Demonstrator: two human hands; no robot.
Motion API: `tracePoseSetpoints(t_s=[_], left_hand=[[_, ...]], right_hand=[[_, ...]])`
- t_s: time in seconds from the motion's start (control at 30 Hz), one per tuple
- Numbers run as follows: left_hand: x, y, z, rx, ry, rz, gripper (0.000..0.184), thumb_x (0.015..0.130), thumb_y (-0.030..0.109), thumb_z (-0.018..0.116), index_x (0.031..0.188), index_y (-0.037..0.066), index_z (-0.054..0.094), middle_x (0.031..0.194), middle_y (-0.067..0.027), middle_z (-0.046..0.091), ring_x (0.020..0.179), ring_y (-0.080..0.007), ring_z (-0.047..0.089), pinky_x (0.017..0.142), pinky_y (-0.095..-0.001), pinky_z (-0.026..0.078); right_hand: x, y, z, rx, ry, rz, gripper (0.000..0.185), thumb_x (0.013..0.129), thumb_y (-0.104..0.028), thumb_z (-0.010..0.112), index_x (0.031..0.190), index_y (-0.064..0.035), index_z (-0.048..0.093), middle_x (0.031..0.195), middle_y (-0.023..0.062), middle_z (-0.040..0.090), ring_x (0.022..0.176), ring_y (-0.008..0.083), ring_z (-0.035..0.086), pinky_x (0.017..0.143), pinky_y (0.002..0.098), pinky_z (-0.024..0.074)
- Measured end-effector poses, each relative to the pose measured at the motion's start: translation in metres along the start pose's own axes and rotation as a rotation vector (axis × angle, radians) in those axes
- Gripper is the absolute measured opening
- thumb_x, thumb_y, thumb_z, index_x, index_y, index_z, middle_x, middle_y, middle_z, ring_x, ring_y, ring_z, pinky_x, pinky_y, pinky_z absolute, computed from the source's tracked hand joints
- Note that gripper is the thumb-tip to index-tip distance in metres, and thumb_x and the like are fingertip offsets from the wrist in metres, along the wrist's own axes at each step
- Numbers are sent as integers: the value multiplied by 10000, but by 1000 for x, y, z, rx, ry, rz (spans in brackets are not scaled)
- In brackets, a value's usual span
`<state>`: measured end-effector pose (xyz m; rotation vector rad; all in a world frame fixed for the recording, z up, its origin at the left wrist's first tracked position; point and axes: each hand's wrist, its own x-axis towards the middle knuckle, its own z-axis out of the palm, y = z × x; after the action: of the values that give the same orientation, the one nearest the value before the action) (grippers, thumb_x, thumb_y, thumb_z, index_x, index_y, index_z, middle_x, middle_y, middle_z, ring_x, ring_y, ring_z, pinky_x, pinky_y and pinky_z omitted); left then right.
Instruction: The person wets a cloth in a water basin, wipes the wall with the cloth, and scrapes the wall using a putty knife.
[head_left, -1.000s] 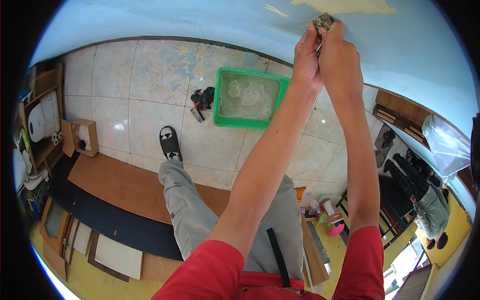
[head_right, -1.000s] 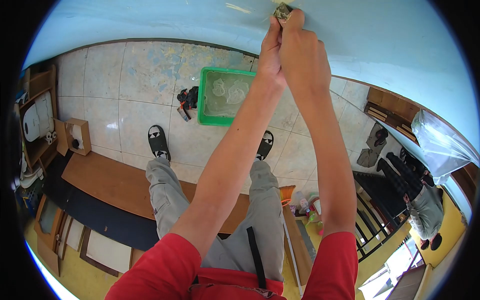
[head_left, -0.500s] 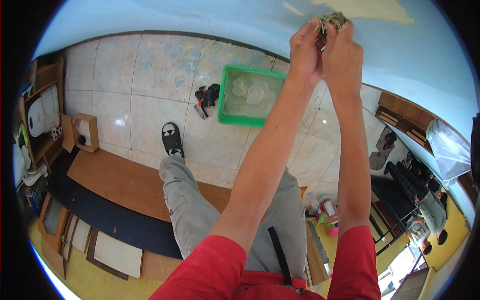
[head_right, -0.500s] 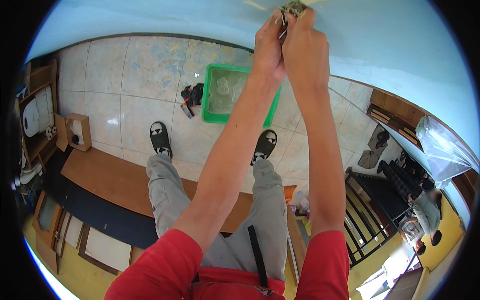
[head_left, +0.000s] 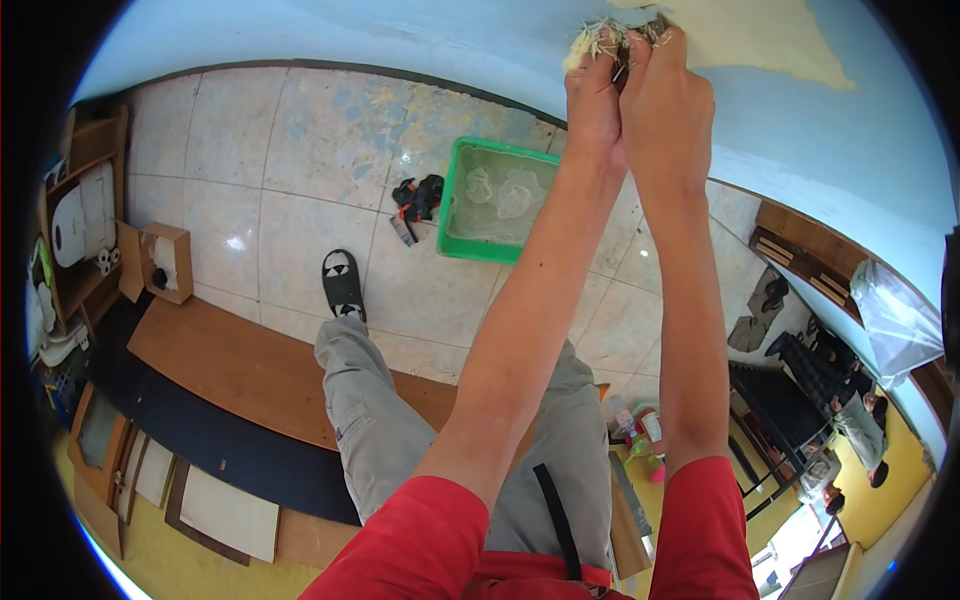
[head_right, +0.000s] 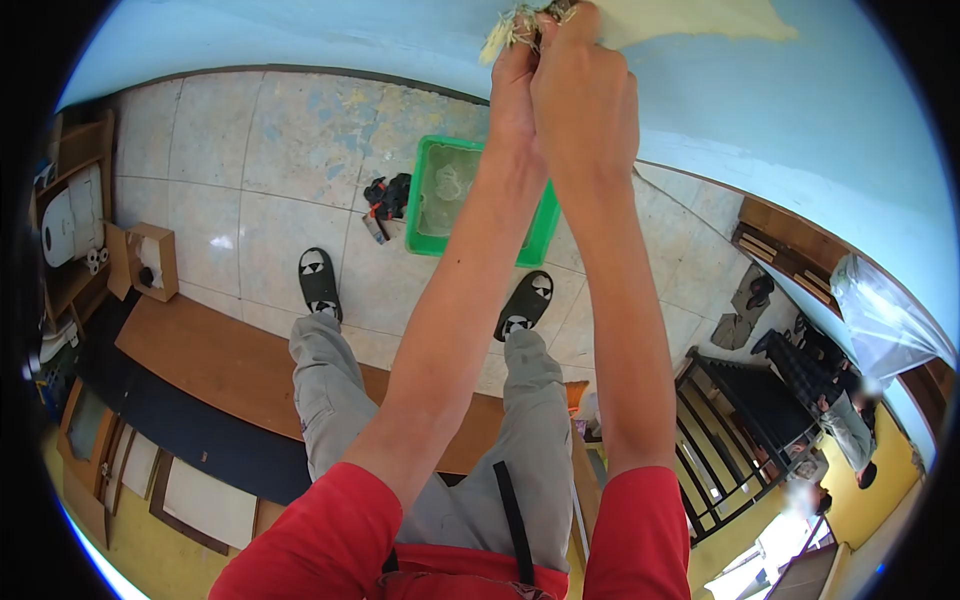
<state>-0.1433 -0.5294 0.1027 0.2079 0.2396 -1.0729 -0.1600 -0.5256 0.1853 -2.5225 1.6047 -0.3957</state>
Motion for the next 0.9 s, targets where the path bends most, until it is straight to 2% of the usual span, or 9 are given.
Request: tracePoseSetpoints(t_s=[0.07, 0.17, 0.4, 0.57, 0.7, 0.77, 0.8, 0.87, 0.9], left_hand=[[3, 7, -2, -31, 49, -33, 215, 1027, 225, 497, 1052, 51, 621, 947, -44, 672, 822, -127, 643, 690, -265, 538], [13, 30, -7, -69, -145, 50, 257, 1032, 264, 483, 1084, 48, 612, 957, -46, 670, 807, -138, 637, 688, -271, 536], [18, 49, -8, -10, -73, 39, 265, 1033, 269, 477, 1094, 48, 610, 964, -48, 668, 814, -139, 635, 693, -275, 540], [17, 54, -10, 18, -73, 19, 271, 1034, 272, 473, 1101, 47, 609, 968, -50, 666, 819, -139, 634, 696, -278, 542], [14, 52, -12, 70, -59, -35, 275, 1035, 275, 470, 1107, 47, 608, 972, -51, 665, 823, -139, 632, 698, -280, 544], [8, 50, -14, 123, -31, -93, 278, 1036, 276, 468, 1110, 47, 607, 973, -52, 664, 825, -139, 632, 700, -282, 546], [0, 51, -15, 161, -15, -122, 279, 1036, 277, 468, 1111, 47, 607, 974, -52, 664, 826, -139, 632, 700, -282, 546], [-25, 61, -17, 259, 12, -180, 272, 1034, 266, 472, 1118, 44, 606, 984, -56, 662, 839, -142, 631, 715, -287, 550], [-36, 68, -18, 307, 18, -207, 265, 1032, 254, 478, 1123, 41, 604, 992, -59, 660, 852, -145, 632, 728, -291, 553]], right_hand=[[2, -13, -1, 1, -13, 18, 260, 992, -278, 501, 1039, -22, 501, 734, 278, 635, 732, 482, 624, 622, 544, 480], [3, -44, -8, 20, -78, 47, 295, 1008, -256, 469, 1055, 34, 497, 746, 275, 643, 720, 462, 639, 628, 520, 504], [13, -52, 15, 86, -94, 21, 262, 993, -229, 511, 966, 32, 519, 728, 263, 647, 708, 425, 668, 591, 469, 528], [10, -55, 19, 114, 27, -65, 281, 991, -214, 514, 923, 58, 519, 711, 270, 641, 682, 424, 668, 572, 465, 528], [6, -41, 27, 71, 20, -88, 295, 983, -235, 532, 1016, 56, 500, 709, 267, 641, 673, 435, 660, 567, 470, 527], [-2, -28, 26, 316, -22, -35, 274, 991, -293, 506, 1020, -21, 514, 757, 265, 644, 729, 463, 624, 622, 524, 471], [-8, -22, 23, 323, -5, -33, 274, 991, -293, 506, 1020, -21, 514, 757, 265, 644, 729, 463, 624, 622, 524, 471], [-30, -6, 14, 644, -91, 127, 290, 992, -296, 511, 981, -7, 539, 746, 258, 636, 696, 448, 618, 599, 498, 460], [-39, 3, 13, 654, -85, 130, 290, 992, -296, 511, 981, -7, 539, 746, 258, 636, 696, 448, 618, 599, 498, 460]])
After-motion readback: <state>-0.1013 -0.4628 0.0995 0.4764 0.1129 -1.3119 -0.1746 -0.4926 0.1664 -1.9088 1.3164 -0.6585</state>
